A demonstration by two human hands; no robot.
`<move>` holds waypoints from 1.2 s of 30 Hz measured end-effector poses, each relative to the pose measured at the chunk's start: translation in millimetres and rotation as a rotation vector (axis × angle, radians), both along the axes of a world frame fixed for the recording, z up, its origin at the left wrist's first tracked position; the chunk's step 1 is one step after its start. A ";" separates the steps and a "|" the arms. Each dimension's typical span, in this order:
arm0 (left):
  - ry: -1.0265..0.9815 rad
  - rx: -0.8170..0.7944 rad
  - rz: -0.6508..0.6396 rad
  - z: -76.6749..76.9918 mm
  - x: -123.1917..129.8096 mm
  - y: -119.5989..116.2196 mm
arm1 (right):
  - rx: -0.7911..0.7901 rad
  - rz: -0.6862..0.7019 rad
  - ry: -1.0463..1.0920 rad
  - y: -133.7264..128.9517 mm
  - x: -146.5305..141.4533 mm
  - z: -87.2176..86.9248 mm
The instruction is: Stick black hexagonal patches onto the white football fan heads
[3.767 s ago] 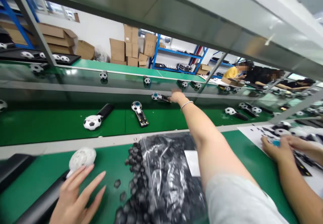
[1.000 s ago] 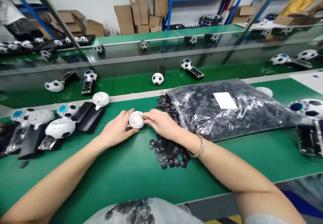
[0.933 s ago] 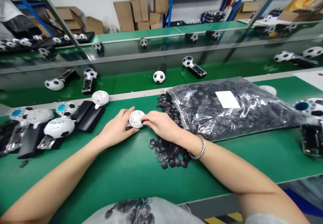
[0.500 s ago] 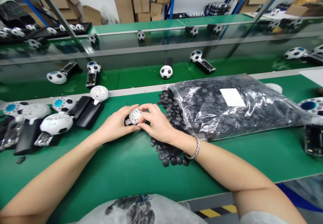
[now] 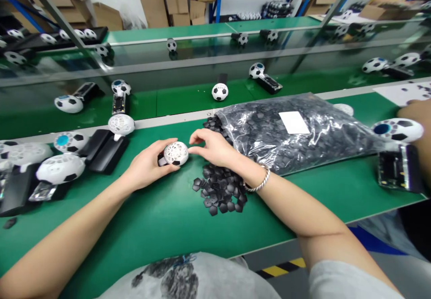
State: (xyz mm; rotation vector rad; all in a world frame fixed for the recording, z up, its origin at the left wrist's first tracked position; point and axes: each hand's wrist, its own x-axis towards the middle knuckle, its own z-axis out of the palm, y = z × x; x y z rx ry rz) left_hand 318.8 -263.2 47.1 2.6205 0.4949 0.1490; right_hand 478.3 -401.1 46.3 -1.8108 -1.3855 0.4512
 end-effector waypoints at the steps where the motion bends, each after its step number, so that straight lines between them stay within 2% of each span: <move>1: 0.023 0.036 -0.003 -0.1 0.0 0.1 | -0.070 -0.007 -0.075 -4.7 6.6 4.3; 3: 0.044 0.112 -0.031 -0.3 0.8 0.1 | -0.221 -0.005 -0.189 -13.7 15.1 9.5; 6: 0.026 0.172 -0.104 -0.8 3.3 1.0 | -0.386 0.028 -0.257 -20.0 16.3 6.9; 10: 0.009 0.173 -0.148 -1.6 4.3 6.4 | -0.412 0.074 -0.332 -16.9 11.3 0.0; 13: 0.017 0.144 -0.217 -1.9 2.9 11.2 | -0.331 0.132 -0.274 -15.5 8.8 1.7; 16: 0.000 0.121 -0.264 -2.1 1.8 13.5 | -0.180 0.171 -0.129 -16.3 4.9 4.7; 20: -0.008 0.119 -0.272 -2.4 1.7 13.3 | -0.038 0.171 -0.027 -17.4 -2.9 6.0; 24: 0.010 0.128 -0.236 -2.2 2.5 11.3 | 0.039 0.175 0.028 -17.8 -8.9 6.1; 27: 0.036 0.136 -0.215 -2.0 3.1 8.8 | 0.087 0.150 -0.009 -17.4 -10.6 4.9; 32: 0.044 0.179 -0.158 -2.1 2.5 3.8 | 0.224 0.138 -0.238 -16.5 -13.0 -0.7; 36: 0.040 0.176 -0.151 -0.5 0.9 2.0 | 0.190 0.134 -0.249 -15.4 -16.7 -4.9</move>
